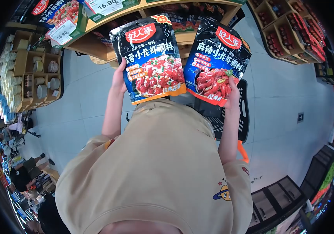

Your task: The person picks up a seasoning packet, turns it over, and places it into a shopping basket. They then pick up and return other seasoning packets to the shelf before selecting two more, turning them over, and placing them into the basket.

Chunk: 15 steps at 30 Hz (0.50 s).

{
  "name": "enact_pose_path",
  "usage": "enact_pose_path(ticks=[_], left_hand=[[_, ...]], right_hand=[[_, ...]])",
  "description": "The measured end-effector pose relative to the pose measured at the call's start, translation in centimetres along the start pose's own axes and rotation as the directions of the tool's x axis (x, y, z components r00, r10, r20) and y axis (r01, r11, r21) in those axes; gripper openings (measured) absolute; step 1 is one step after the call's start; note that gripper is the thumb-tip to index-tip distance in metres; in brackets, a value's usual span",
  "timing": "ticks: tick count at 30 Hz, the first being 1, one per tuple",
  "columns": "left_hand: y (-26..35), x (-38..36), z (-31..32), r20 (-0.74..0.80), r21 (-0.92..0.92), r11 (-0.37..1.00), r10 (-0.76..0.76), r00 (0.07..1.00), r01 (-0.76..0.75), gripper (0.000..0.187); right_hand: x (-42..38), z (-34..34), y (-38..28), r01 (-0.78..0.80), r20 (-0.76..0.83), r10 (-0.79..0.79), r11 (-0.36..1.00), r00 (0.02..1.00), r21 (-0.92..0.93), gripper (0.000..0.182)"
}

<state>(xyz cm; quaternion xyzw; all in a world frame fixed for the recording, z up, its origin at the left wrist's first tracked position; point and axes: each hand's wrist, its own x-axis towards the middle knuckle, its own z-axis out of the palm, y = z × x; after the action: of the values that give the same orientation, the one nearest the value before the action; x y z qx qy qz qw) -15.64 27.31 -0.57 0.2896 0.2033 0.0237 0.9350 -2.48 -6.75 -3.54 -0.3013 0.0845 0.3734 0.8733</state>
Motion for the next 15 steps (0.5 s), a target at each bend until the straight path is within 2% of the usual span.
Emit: enact_pose_path(ticks=[4, 6, 8, 10, 12, 15], left_hand=[[-0.1, 0.3, -0.1, -0.003, -0.018, 1.000, -0.012, 1.000, 0.011, 0.048], [-0.2, 0.5, -0.6, -0.004, -0.029, 0.999, -0.032, 0.999, 0.032, 0.048], [-0.3, 0.6, -0.9, -0.066, -0.008, 0.999, -0.050, 0.997, 0.049, 0.048], [-0.4, 0.5, -0.8, -0.063, -0.037, 0.997, -0.067, 0.996, 0.064, 0.047], [-0.8, 0.7, -1.4, -0.041, -0.087, 0.994, -0.072, 0.997, 0.068, 0.047], [-1.4, 0.4, -1.8, -0.014, -0.167, 0.977, -0.133, 0.991, 0.128, 0.048]], right_hand=[[0.0, -0.5, 0.0, 0.030, -0.006, -0.030, 1.000, 1.000, -0.009, 0.036], [0.4, -1.8, 0.2, 0.028, 0.019, -0.028, 1.000, 0.999, 0.001, 0.041], [0.5, -2.0, 0.2, 0.024, -0.033, -0.024, 0.999, 0.999, 0.021, 0.041], [0.2, -0.5, 0.2, 0.015, -0.054, -0.012, 0.998, 0.998, 0.058, 0.041], [0.1, -0.3, 0.3, 0.019, -0.003, -0.019, 0.995, 1.000, 0.097, 0.038], [-0.3, -0.4, 0.5, 0.031, -0.072, -0.028, 0.999, 0.997, 0.045, 0.036]])
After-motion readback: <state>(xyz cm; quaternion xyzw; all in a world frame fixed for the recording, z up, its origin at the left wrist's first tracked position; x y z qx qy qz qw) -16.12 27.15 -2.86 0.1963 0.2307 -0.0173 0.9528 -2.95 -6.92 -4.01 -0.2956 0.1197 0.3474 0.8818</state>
